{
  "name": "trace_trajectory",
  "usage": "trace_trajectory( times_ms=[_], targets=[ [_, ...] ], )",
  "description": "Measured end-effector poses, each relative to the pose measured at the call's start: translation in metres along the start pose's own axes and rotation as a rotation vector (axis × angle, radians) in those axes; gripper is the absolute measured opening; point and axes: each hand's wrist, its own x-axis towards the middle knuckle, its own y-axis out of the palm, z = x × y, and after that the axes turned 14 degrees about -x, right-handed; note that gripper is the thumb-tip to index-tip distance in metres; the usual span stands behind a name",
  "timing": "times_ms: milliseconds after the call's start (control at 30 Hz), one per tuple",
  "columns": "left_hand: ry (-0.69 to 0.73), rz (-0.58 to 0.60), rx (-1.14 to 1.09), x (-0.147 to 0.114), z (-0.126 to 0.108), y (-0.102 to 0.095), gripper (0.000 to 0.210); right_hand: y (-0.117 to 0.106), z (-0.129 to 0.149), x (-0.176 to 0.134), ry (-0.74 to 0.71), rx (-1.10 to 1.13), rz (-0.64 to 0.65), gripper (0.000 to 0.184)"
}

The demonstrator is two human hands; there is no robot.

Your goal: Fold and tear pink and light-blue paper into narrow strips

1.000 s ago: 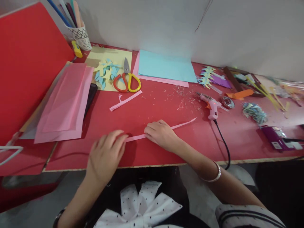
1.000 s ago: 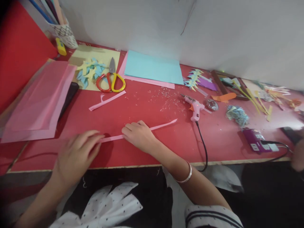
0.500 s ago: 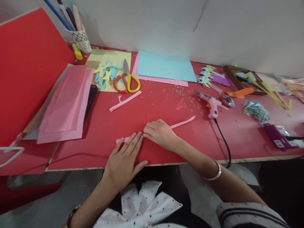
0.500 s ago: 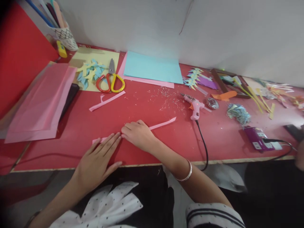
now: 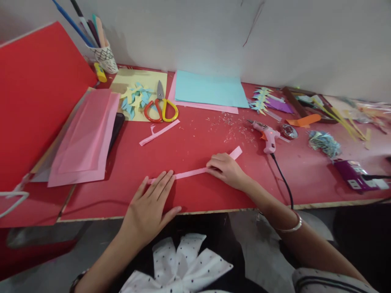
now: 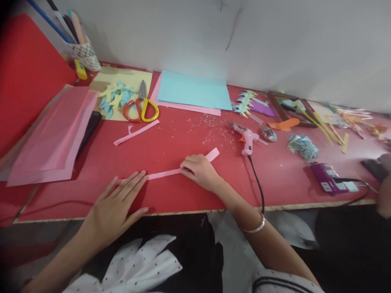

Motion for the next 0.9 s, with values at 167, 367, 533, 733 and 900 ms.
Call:
trace_trajectory(
  times_ms=[167,367,533,733,900],
  targets=[
    [-0.004,0.004,-0.009,0.036,-0.007,-0.007,0.035,0.003,0.019,0.001,-0.022,-0.14,-0.043,0.032],
    [-0.059,0.259,-0.127,0.072,-0.019,-0.001,0.013,0.003,0.03,0.0,-0.035,-0.166,-0.043,0.03],
    [-0.131,0.3,-0.178,0.07,-0.012,-0.009,0.015,-0.005,0.014,-0.021,0.104,-0.055,-0.037,0.033],
    [-0.087,0.302,-0.116,0.067,-0.011,-0.019,0.017,-0.009,0.013,-0.033,0.178,0.034,-0.038,0.034],
    [-0.101,0.279,-0.159,0.079,-0.022,-0.009,0.016,-0.008,0.014,-0.03,0.198,0.043,-0.052,0.03]
  ],
)
